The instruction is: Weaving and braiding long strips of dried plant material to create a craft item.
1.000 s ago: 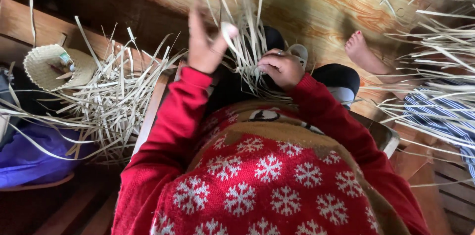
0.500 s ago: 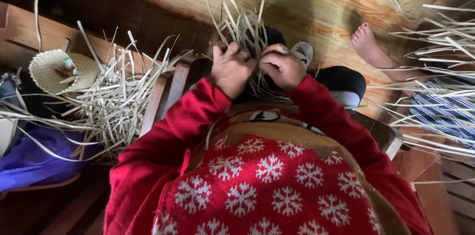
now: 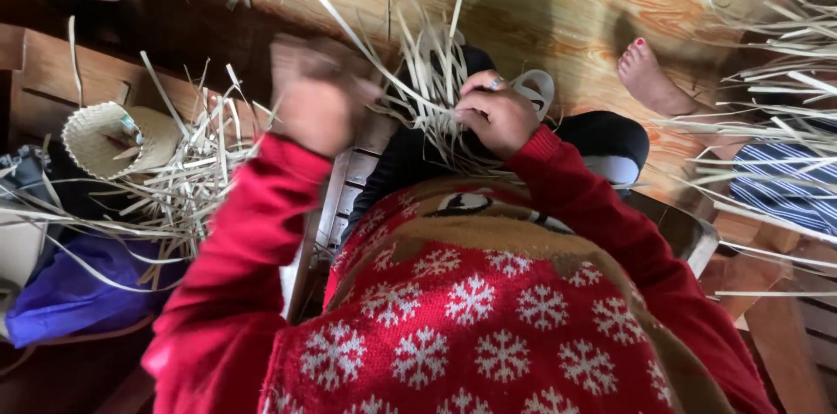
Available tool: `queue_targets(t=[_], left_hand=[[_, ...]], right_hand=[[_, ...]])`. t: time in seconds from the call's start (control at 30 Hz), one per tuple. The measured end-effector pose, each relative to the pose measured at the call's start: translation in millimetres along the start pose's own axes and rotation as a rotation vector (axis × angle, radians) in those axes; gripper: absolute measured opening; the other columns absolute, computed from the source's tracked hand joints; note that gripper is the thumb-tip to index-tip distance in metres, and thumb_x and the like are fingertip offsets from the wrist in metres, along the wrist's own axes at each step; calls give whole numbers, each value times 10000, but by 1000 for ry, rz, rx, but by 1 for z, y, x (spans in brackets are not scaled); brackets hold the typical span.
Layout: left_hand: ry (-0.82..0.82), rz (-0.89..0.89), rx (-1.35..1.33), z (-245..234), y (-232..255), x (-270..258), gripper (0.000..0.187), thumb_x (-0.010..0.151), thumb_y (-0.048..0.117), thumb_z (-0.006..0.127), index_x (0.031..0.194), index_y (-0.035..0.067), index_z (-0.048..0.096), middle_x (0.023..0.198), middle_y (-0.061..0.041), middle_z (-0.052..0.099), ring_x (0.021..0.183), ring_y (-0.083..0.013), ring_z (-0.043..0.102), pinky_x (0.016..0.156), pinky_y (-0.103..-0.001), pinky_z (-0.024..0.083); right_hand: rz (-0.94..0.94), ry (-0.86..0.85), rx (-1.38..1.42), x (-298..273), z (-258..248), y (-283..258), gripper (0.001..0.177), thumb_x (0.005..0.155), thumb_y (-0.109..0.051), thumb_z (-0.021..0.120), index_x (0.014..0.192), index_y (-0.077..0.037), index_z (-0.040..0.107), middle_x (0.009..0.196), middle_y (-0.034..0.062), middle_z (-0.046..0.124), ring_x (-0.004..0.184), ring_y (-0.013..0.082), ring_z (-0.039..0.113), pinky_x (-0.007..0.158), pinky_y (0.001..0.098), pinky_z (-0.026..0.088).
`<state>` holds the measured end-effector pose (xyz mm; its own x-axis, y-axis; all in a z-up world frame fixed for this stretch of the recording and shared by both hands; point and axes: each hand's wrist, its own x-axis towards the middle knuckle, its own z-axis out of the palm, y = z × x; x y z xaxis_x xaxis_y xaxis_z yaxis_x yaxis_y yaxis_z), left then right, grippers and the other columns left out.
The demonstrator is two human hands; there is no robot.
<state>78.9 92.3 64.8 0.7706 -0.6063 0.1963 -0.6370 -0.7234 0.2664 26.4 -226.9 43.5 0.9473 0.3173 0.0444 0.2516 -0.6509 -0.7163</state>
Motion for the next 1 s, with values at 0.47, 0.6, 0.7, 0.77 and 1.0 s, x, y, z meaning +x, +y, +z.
queue_targets(t=[0.47,0.6,0.7,0.77,1.0], left_hand=[[-58,-494,-1210,66,65,31,256,698,148,955,886,86,794,809,-41,737,769,-142,683,731,-275,537],[-78,-511,-1324,65,66,14,298,720,90,948,981,84,804,913,-53,768,861,-139,695,842,-304,553],[-53,-600,-1305,57,78,6,299,715,93,928,986,96,801,916,-17,772,891,-128,708,883,-315,539],[-33,-562,-1001,38,85,5,175,778,213,917,876,124,804,773,-18,746,763,-208,699,785,-340,539],[258,-111,-247,-26,65,39,265,1018,291,652,1211,109,670,1245,-148,613,1213,-384,537,1040,-486,442]], right_hand=[[-10,205,67,17,-22,-4,150,953,-269,738,1103,-265,750,1079,-14,710,996,244,701,843,411,577],[-89,144,194,23,-34,26,96,1020,-204,694,1028,-128,753,1044,68,728,936,295,692,864,420,555],[-216,35,79,23,-10,46,149,1003,-261,695,976,-124,746,981,82,761,928,325,714,785,448,563],[-285,-88,48,22,-7,34,215,980,-270,698,990,-62,753,1001,176,748,989,392,695,852,516,551],[-436,-136,-218,16,10,19,376,1042,-480,534,1175,-167,694,1048,104,704,1056,309,660,1002,467,443]])
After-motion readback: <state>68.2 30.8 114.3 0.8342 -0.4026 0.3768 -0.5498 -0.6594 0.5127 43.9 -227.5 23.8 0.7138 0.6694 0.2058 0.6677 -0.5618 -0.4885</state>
